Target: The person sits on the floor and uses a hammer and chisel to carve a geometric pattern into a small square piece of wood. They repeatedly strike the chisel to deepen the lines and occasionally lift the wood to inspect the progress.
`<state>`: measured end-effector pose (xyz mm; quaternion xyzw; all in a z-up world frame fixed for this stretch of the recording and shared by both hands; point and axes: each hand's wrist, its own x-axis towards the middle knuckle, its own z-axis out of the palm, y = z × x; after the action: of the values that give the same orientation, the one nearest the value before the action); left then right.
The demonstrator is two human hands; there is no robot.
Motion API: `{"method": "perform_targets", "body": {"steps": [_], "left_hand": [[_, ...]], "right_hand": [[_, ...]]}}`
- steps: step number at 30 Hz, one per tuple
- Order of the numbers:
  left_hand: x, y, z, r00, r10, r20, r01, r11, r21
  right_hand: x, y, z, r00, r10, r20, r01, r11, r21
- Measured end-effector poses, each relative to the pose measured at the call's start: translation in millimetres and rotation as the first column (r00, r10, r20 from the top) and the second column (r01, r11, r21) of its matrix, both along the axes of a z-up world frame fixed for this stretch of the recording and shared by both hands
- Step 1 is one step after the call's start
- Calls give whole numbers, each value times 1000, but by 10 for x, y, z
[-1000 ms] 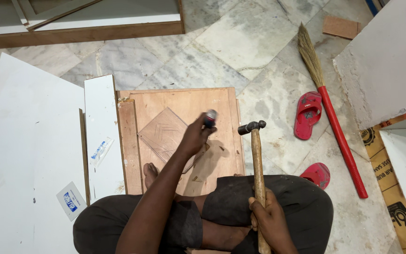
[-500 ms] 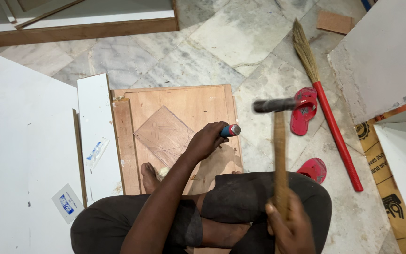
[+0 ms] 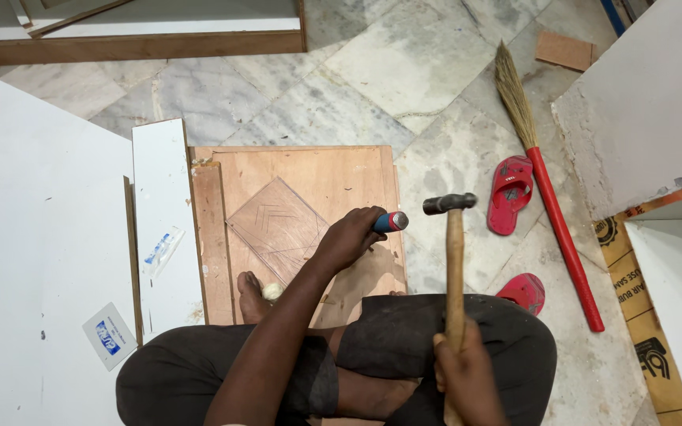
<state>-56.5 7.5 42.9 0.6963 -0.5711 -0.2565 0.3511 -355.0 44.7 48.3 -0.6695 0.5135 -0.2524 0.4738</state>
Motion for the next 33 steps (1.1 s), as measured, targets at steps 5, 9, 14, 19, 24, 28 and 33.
{"method": "perform_targets", "body": {"steps": [5, 9, 14, 19, 24, 28, 33], "left_hand": [[149, -100, -276, 982, 113, -153, -128, 988, -89], [517, -199, -656, 854, 344, -390, -378, 926, -12], [857, -38, -946, 574, 360, -735, -543, 840, -12], [780, 82, -763, 697, 383, -607, -453, 891, 42], [436, -13, -377, 912, 281, -297, -273, 959, 68], [213, 46, -76, 949, 155, -273, -144, 988, 60], [68, 76, 134, 964, 104, -246, -85, 993, 88]], "right_hand": [[78, -101, 206, 990, -131, 53, 85, 851, 518], [147, -18, 295, 998, -43, 35, 23, 902, 431], [180, 18, 334, 999, 33, -9, -26, 912, 410], [172, -4, 289, 1000, 13, 4, -14, 892, 451], [136, 20, 254, 999, 9, 32, -22, 903, 429], [119, 29, 220, 999, 25, 31, -35, 925, 378], [101, 30, 193, 998, 30, 62, -51, 927, 371]]}}
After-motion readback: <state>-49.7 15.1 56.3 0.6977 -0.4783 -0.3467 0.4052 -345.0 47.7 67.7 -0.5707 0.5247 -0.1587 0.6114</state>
